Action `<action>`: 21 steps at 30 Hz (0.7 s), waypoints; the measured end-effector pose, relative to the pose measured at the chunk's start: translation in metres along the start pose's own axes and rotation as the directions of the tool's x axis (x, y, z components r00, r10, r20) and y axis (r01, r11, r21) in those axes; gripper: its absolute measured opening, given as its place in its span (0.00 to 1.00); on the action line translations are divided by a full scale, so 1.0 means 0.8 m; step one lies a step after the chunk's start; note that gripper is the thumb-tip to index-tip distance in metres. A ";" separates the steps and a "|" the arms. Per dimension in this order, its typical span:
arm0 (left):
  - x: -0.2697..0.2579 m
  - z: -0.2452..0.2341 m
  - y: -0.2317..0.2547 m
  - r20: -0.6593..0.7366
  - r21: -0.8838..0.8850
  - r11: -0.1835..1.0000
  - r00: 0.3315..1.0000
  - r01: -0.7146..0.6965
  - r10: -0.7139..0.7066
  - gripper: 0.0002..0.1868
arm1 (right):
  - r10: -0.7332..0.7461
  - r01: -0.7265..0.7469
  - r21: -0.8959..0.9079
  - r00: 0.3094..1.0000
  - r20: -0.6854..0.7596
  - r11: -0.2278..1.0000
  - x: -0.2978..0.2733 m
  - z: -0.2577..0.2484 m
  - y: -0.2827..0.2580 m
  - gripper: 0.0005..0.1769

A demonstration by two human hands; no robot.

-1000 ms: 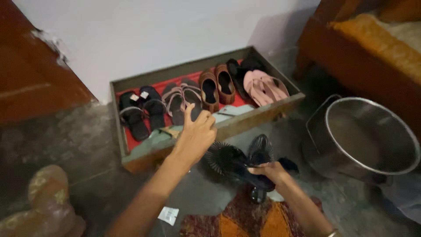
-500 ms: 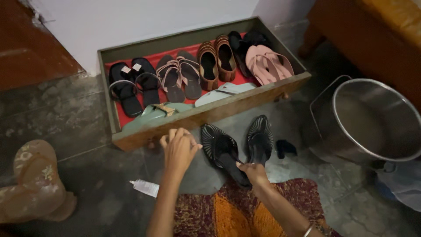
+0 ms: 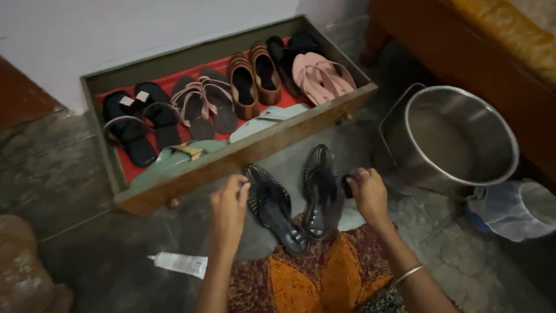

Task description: The person sits on the floor and repairs a pair of black sandals. They apply glue from a tube to the sole of one sandal, press the sole back onto the upper, and then wipe the sandal with a cloth.

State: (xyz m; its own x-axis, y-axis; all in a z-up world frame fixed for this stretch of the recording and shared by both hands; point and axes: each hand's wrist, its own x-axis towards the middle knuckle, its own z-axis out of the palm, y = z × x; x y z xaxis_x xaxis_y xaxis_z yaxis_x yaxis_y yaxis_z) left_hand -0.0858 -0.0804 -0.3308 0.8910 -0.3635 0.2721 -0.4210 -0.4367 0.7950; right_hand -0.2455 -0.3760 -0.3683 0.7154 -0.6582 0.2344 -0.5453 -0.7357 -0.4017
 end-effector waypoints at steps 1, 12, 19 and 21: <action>0.002 0.001 -0.003 0.008 -0.009 0.999 0.999 0.051 -0.051 0.13 | -0.072 0.072 0.007 0.997 -0.020 0.997 0.004 0.008 0.016 0.18; -0.012 0.018 -0.011 0.114 -0.099 0.995 0.993 -0.007 0.019 0.29 | 0.147 -0.142 0.210 0.989 -0.007 0.967 0.001 0.043 0.041 0.10; -0.006 0.013 -0.028 0.106 -0.012 0.997 0.992 0.073 -0.071 0.23 | -0.263 0.250 0.084 0.911 0.316 0.965 -0.004 0.043 -0.054 0.27; -0.003 0.010 -0.026 0.119 -0.023 0.999 0.993 0.029 -0.026 0.23 | -0.333 0.380 -0.062 0.867 0.371 0.923 -0.004 0.064 -0.056 0.20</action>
State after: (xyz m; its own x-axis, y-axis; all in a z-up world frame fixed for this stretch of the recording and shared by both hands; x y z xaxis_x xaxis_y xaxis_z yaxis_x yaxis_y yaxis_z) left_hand -0.0805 -0.0772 -0.3526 0.8748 -0.4477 0.1850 -0.3913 -0.4280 0.8147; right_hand -0.2012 -0.3325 -0.3960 0.9637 -0.2667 0.0081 -0.2580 -0.9391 -0.2270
